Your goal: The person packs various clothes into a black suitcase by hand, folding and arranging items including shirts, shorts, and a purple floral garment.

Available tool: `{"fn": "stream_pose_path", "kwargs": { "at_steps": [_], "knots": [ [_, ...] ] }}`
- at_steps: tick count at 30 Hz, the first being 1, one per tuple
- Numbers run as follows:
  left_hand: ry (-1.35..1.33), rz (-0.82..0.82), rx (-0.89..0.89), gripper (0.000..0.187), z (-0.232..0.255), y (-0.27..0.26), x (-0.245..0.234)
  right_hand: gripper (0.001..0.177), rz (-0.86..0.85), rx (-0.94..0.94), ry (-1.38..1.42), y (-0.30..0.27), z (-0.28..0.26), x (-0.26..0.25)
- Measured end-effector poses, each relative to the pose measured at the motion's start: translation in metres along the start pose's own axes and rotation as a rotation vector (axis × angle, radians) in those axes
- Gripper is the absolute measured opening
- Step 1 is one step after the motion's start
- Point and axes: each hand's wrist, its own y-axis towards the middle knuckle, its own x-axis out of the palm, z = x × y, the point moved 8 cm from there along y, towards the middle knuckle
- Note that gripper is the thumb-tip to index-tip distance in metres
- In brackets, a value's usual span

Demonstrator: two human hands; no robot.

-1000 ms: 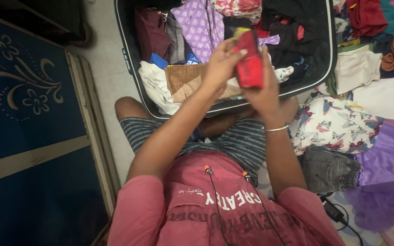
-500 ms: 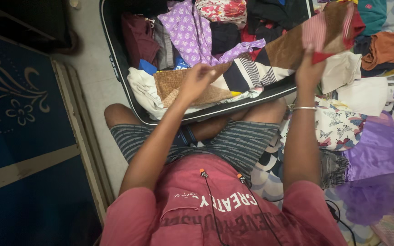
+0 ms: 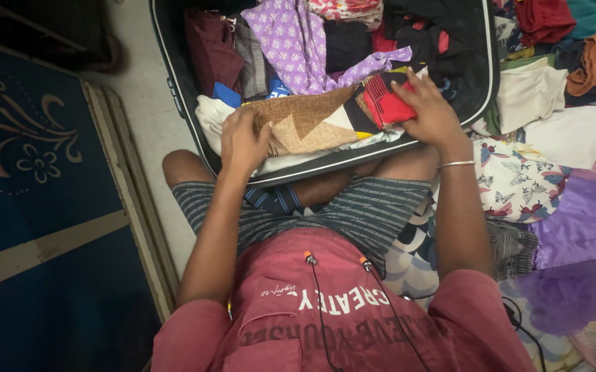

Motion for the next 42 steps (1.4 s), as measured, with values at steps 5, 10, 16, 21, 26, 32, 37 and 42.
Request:
{"fn": "stream_pose_path", "kwargs": {
  "at_steps": [5,10,16,21,26,32,37,42],
  "knots": [
    [0.064,0.017,0.018,0.050,0.005,0.001,0.005,0.067,-0.010,0.073,0.090,0.005,0.019,0.011],
    [0.049,0.008,-0.028,0.048,0.003,0.001,0.001,0.046,0.120,0.299,0.416,0.000,0.041,0.013],
    [0.056,-0.015,-0.024,0.048,0.004,0.001,0.003,0.083,-0.333,0.142,-0.073,0.005,0.007,0.032],
    [0.074,-0.021,-0.075,0.046,0.002,0.001,0.000,0.056,0.043,0.511,0.595,0.001,0.071,0.015],
    [0.095,-0.022,-0.060,0.050,0.000,0.003,0.002,0.048,0.099,0.531,0.290,0.006,0.135,0.036],
    [0.090,-0.014,-0.081,0.051,-0.004,0.003,0.004,0.054,-0.173,0.540,0.198,0.018,0.164,0.088],
    [0.095,0.014,-0.051,0.055,-0.003,0.003,0.004,0.054,-0.174,0.564,0.306,0.015,0.166,0.088],
    [0.069,0.001,-0.083,0.052,-0.004,0.003,0.003,0.040,0.191,0.601,0.310,0.003,0.159,0.045]
  ]
}}
